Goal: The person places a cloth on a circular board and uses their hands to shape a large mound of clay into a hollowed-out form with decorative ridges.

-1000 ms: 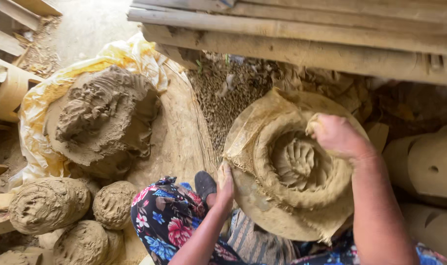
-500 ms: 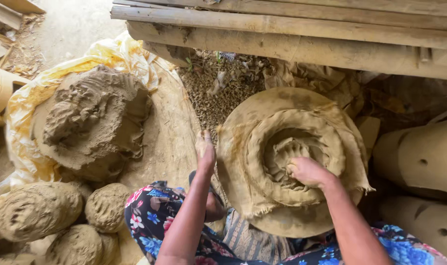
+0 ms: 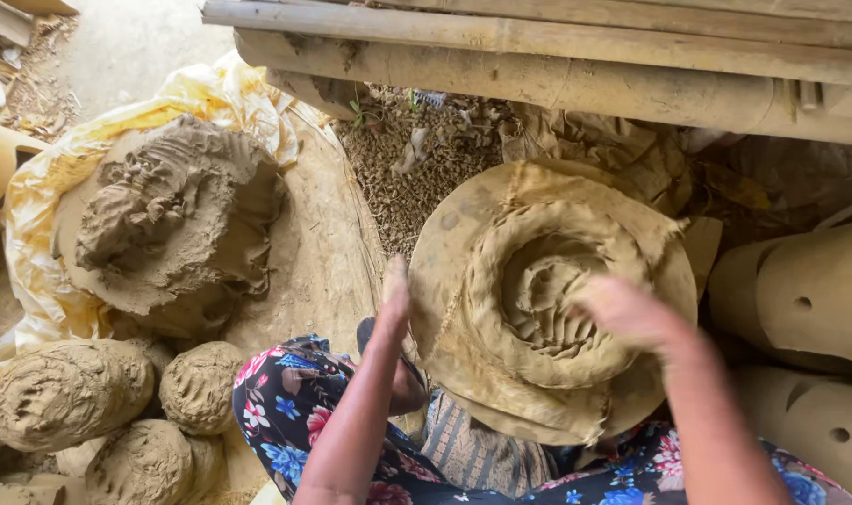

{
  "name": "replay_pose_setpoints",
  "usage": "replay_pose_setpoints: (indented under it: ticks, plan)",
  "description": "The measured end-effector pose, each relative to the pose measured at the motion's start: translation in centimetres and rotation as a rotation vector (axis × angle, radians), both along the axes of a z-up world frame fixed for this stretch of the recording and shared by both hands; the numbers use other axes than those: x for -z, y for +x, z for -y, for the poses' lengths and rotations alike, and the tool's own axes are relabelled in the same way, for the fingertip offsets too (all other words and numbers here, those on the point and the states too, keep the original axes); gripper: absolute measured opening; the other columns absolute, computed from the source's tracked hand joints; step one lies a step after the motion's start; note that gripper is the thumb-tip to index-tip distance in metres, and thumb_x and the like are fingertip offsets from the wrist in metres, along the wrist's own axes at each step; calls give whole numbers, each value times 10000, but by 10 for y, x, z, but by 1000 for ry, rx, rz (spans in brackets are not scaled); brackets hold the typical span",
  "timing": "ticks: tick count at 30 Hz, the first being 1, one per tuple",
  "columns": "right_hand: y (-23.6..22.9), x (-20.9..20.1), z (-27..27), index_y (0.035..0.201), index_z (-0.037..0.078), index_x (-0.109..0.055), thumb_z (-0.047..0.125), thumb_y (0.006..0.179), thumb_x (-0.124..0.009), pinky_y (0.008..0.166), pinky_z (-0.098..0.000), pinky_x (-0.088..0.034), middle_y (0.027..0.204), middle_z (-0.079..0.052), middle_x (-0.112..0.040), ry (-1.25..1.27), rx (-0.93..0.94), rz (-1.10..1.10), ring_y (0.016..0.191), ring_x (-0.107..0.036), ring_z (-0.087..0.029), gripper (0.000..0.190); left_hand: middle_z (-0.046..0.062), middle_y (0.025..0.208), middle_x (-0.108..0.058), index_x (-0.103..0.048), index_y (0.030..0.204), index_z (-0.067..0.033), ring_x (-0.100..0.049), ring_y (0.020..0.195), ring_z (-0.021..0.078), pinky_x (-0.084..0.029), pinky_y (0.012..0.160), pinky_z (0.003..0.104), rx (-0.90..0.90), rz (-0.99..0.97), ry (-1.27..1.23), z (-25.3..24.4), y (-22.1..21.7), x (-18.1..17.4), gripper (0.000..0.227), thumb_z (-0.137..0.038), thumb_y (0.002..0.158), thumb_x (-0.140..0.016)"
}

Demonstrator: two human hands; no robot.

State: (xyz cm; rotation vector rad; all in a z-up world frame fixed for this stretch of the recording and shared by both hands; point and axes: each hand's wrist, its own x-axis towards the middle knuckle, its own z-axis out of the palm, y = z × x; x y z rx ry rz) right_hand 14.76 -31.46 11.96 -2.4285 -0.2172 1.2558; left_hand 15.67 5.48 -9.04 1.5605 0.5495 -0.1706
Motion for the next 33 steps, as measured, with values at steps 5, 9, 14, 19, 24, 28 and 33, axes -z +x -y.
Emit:
replay_pose_setpoints:
  ticks: [5, 9, 14, 19, 24, 28, 33]
  plan:
    - [-11, 29, -58, 1037, -21, -658, 127, 1036, -534, 782, -337, -552, 888, -141, -687, 98, 130, 70, 847, -647, -220, 193, 243, 1373, -653, -556, 1439, 48, -609, 1229, 349, -454, 1088, 435, -258, -92, -253, 42, -78, 21, 732, -518, 1040, -319]
    - [5, -15, -25, 1027, 94, -681, 185, 1044, -464, 786, -347, -621, 958, -15, -693, 68, 349, -113, 867, -703, -160, 236, 158, 1468, -564, -498, 1466, -16, -518, 1324, 251, -356, 1140, 355, -230, -70, 17, 39, -92, 6, 713, -550, 1033, -304]
    - [-14, 8, -55, 971, -66, -648, 89, 1026, -562, 721, -337, -571, 844, -148, -614, 86, 443, -56, 770, -616, -216, 185, 201, 1467, -557, -434, 1497, -22, -541, 1332, 303, -393, 1130, 367, -258, -36, 24, 17, -41, -52, 700, -539, 1037, -327]
    - [7, -8, -34, 987, 54, -689, 129, 1032, -471, 758, -338, -626, 908, -69, -663, 14, 170, -44, 772, -621, -154, 234, 235, 1531, -468, -447, 1501, 0, -430, 1425, 338, -305, 1181, 393, 18, -127, 215, 28, -76, -49, 692, -506, 1038, -353]
    - [-4, 18, -46, 1183, 29, -602, 109, 1034, -476, 769, -333, -573, 1004, -124, -712, 385, 490, 45, 809, -669, -195, 211, 212, 1594, -394, -357, 1542, 1, -383, 1470, 322, -272, 1204, 386, -158, -125, 185, 7, -61, -45, 724, -516, 1035, -337]
    - [9, 11, -46, 1289, 97, -579, 137, 1019, -490, 790, -321, -580, 1072, -88, -744, 102, 253, -108, 841, -710, -202, 287, 242, 1585, -398, -365, 1516, 41, -367, 1489, 329, -262, 1216, 385, -131, 110, 261, 0, -5, -62, 715, -507, 1061, -427]
    - [-1, 25, -43, 1186, 56, -639, 153, 1023, -502, 821, -329, -600, 1068, -117, -758, 276, 446, -18, 883, -724, -192, 234, 210, 1484, -531, -488, 1462, -3, -507, 1372, 308, -367, 1155, 375, -113, -9, 144, 44, -66, -34, 643, -480, 1050, -359]
